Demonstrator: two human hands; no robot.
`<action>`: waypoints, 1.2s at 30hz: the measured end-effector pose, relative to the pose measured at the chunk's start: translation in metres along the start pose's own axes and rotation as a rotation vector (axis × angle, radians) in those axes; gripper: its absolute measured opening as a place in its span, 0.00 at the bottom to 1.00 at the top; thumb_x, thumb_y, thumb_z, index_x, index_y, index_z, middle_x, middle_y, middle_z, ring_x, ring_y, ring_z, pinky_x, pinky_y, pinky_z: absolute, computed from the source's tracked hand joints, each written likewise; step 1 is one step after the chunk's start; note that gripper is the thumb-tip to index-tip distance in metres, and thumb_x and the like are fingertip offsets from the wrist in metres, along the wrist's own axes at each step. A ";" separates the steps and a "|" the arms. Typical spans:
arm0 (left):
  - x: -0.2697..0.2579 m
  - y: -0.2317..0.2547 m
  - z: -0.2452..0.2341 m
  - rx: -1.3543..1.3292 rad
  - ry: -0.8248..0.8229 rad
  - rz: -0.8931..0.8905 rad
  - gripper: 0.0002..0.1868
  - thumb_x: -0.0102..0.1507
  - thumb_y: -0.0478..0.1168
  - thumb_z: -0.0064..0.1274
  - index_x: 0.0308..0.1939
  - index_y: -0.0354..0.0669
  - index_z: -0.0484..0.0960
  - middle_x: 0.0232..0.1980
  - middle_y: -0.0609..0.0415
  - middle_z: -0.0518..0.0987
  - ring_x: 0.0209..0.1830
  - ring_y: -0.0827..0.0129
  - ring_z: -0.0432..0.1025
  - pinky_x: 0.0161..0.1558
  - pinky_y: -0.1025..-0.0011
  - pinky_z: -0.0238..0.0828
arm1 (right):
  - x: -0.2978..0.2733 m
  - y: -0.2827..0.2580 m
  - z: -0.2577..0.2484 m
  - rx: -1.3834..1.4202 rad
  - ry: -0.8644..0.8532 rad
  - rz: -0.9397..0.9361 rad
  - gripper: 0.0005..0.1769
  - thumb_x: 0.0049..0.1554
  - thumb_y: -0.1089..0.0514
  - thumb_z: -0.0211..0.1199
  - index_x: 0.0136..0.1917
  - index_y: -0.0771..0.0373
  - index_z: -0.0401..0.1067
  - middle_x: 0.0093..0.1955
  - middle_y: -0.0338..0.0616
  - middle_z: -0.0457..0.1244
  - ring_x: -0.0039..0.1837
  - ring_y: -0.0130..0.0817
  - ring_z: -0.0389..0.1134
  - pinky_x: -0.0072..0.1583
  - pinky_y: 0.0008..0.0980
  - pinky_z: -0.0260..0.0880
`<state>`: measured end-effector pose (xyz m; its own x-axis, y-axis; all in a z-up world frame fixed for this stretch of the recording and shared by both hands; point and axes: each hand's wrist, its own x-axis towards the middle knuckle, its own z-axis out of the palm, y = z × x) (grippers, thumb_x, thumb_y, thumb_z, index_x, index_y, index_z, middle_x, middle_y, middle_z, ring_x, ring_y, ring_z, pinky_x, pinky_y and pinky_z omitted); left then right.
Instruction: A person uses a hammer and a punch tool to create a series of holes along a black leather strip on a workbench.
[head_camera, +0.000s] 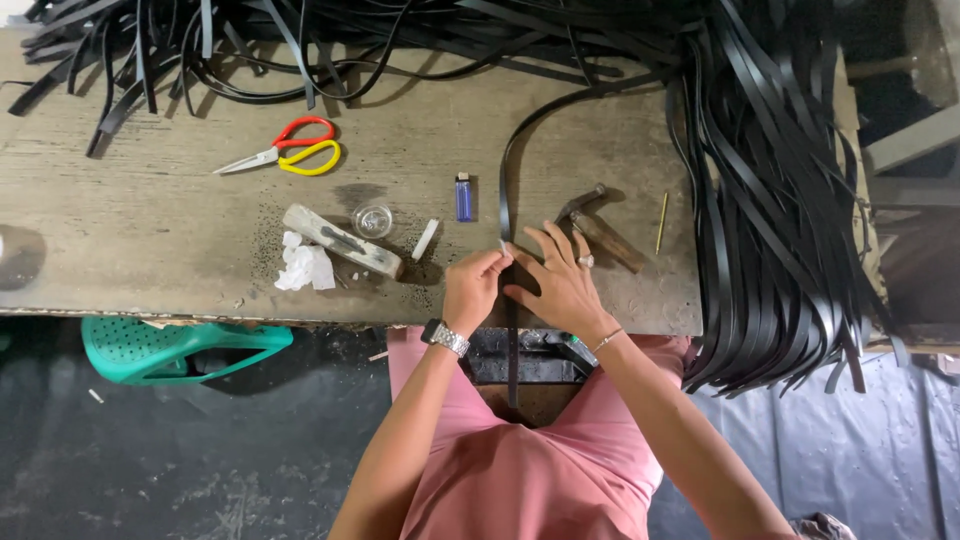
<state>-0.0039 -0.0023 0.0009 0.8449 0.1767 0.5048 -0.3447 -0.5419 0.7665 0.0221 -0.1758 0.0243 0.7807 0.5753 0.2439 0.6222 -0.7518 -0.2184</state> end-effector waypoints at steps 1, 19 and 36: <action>0.003 0.000 -0.005 0.004 0.004 -0.002 0.06 0.64 0.33 0.61 0.34 0.50 0.87 0.28 0.54 0.83 0.30 0.59 0.80 0.36 0.69 0.78 | -0.001 -0.002 -0.003 0.003 -0.001 -0.006 0.37 0.54 0.26 0.59 0.72 0.40 0.67 0.75 0.42 0.55 0.81 0.46 0.46 0.76 0.59 0.40; -0.002 -0.006 0.000 -0.106 0.013 -0.141 0.08 0.65 0.37 0.60 0.31 0.52 0.88 0.26 0.63 0.85 0.28 0.75 0.81 0.39 0.78 0.77 | -0.023 -0.009 -0.014 0.066 -0.061 0.048 0.41 0.57 0.22 0.54 0.75 0.41 0.64 0.78 0.45 0.52 0.86 0.50 0.37 0.79 0.63 0.30; 0.000 -0.003 -0.002 -0.063 -0.030 -0.041 0.06 0.65 0.35 0.60 0.34 0.52 0.87 0.27 0.61 0.85 0.29 0.70 0.81 0.38 0.74 0.77 | -0.021 -0.011 -0.019 0.062 -0.123 0.078 0.39 0.57 0.23 0.55 0.74 0.41 0.65 0.79 0.42 0.50 0.86 0.47 0.35 0.79 0.62 0.30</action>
<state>-0.0038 0.0011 -0.0003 0.8705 0.1722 0.4611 -0.3337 -0.4821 0.8101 -0.0026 -0.1856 0.0394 0.8254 0.5542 0.1073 0.5591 -0.7765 -0.2906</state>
